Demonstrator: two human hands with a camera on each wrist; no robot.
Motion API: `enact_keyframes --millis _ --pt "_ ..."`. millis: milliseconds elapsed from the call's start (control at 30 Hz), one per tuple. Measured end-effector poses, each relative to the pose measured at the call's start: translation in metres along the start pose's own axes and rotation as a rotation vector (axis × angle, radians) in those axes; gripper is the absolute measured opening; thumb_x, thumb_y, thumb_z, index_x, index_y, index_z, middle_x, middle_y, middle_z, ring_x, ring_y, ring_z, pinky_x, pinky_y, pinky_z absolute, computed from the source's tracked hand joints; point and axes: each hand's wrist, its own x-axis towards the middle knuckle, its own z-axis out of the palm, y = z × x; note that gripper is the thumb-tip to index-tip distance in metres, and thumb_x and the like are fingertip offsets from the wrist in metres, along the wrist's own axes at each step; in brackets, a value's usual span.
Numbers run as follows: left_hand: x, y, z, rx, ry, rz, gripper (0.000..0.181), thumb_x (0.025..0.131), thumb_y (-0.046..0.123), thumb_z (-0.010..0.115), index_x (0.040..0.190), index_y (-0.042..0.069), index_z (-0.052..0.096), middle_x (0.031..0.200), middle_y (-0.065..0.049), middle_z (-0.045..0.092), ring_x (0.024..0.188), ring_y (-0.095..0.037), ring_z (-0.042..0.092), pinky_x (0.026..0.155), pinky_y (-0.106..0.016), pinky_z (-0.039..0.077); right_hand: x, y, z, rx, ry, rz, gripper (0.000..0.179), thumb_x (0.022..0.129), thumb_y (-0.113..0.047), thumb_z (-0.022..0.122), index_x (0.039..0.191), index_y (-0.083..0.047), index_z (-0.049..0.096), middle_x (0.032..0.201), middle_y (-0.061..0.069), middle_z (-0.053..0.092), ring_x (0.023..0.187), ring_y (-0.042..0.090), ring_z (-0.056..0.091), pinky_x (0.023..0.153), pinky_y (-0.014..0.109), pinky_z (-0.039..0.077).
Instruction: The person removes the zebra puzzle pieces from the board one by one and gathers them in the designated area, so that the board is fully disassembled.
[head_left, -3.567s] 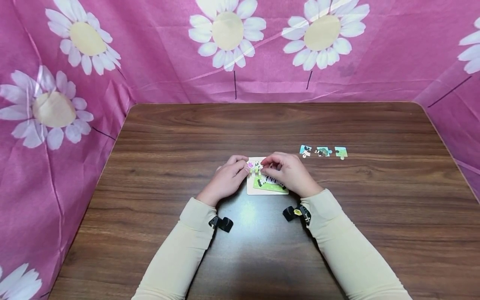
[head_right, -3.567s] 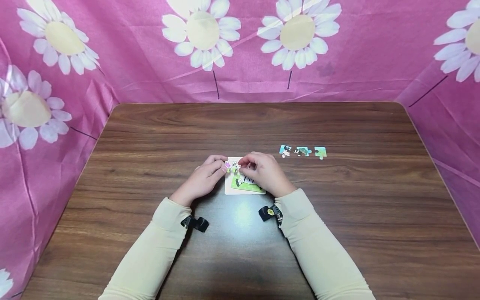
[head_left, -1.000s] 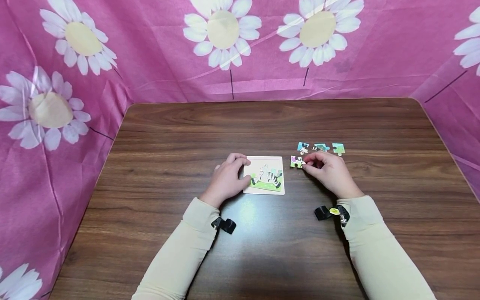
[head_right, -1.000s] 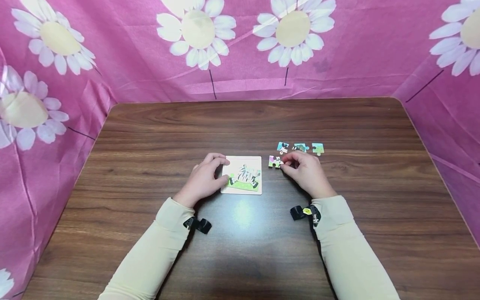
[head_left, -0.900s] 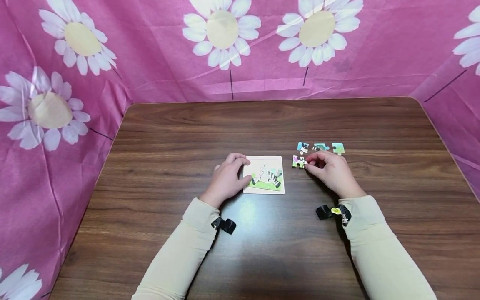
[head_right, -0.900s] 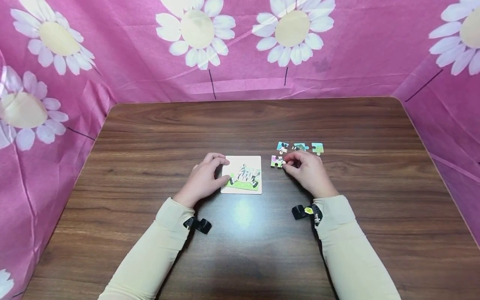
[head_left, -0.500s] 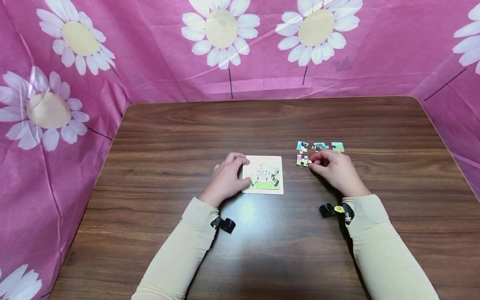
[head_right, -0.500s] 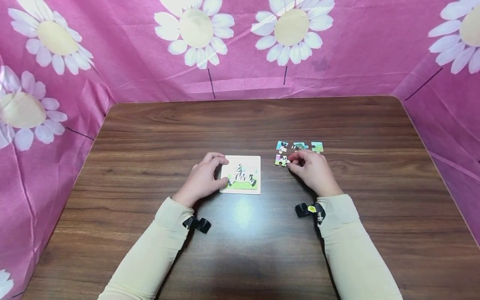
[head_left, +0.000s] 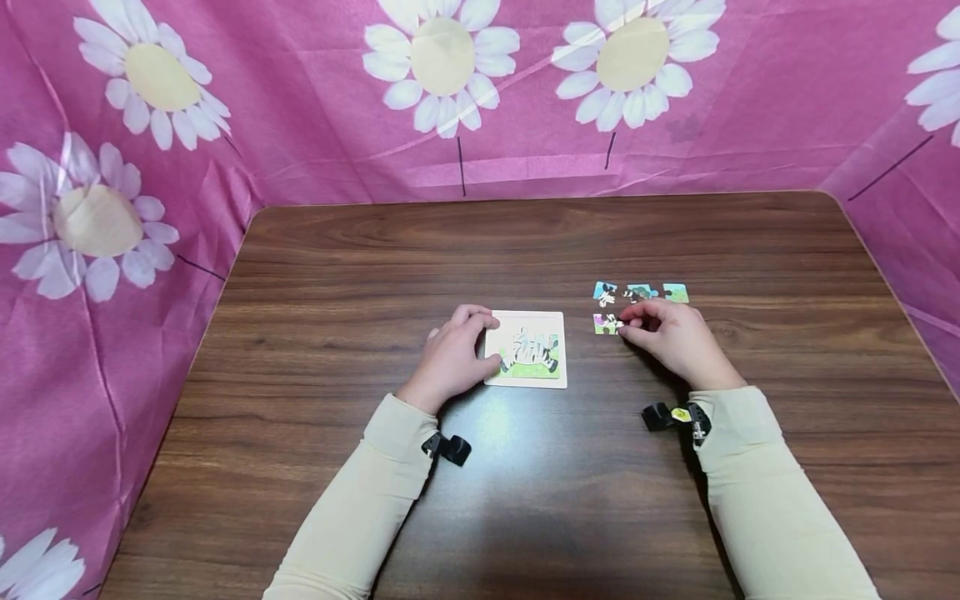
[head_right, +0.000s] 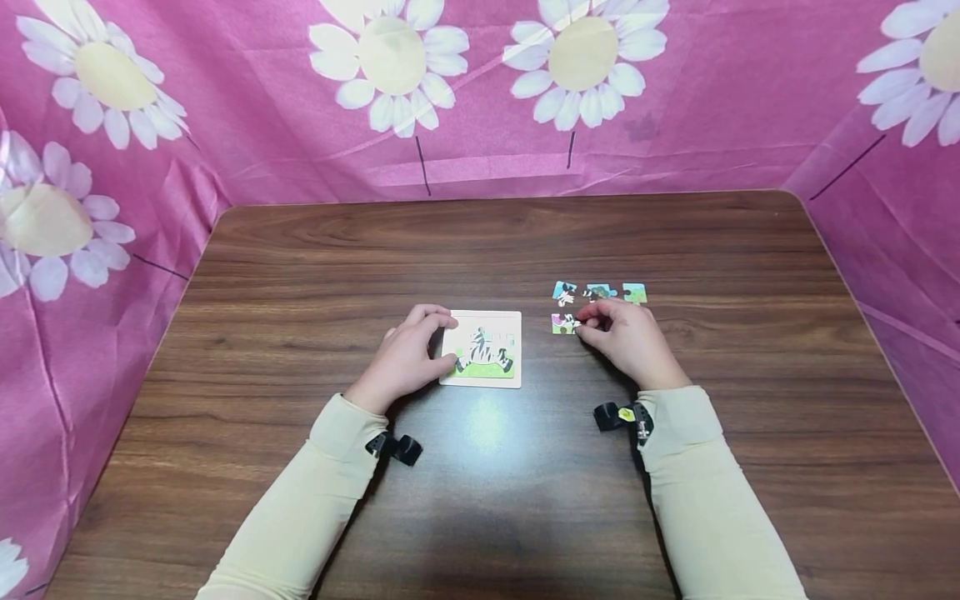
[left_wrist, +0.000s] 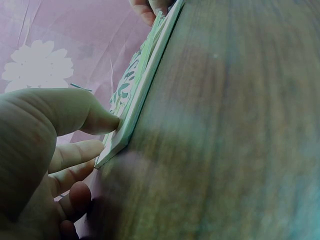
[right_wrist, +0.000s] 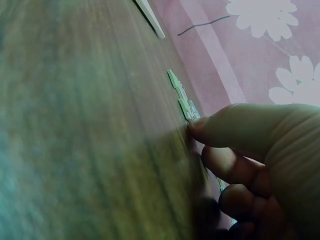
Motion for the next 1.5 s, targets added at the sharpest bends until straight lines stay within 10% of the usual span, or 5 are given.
enact_keyframes --millis 467,700,1000,1500 --pt "0.003 -0.002 -0.006 0.013 0.008 0.0 0.05 0.08 0.028 0.072 0.128 0.015 0.063 0.142 0.0 0.049 0.126 -0.022 0.053 0.092 -0.045 0.038 0.007 -0.009 0.005 0.077 0.046 -0.01 0.011 0.091 -0.017 0.071 0.095 -0.008 0.076 0.089 0.006 0.071 0.078 0.018 0.056 0.07 0.024 0.039" --pt "-0.003 0.0 0.003 0.015 -0.012 -0.009 0.051 0.082 0.034 0.073 0.128 0.015 0.064 0.14 0.0 0.05 0.125 -0.022 0.054 0.095 -0.047 0.038 -0.002 -0.036 0.028 0.157 0.106 -0.191 0.006 0.086 -0.007 0.076 0.091 -0.009 0.077 0.082 -0.002 0.068 0.072 0.011 0.054 0.065 0.02 0.04" --pt "-0.01 0.004 0.012 0.001 -0.023 -0.017 0.052 0.08 0.036 0.079 0.125 0.014 0.064 0.139 0.0 0.051 0.123 -0.023 0.055 0.093 -0.047 0.039 -0.005 -0.082 0.056 0.074 -0.166 -0.26 0.022 0.087 -0.016 0.075 0.105 -0.004 0.073 0.074 -0.009 0.058 0.066 0.006 0.052 0.067 0.03 0.047" --pt "-0.003 0.001 0.002 0.025 0.008 0.013 0.054 0.08 0.036 0.079 0.126 0.014 0.064 0.14 -0.002 0.051 0.123 -0.024 0.055 0.09 -0.047 0.04 0.017 -0.1 0.06 0.015 -0.297 -0.161 0.034 0.083 -0.017 0.076 0.113 -0.002 0.068 0.068 -0.007 0.054 0.06 0.008 0.049 0.063 0.03 0.042"
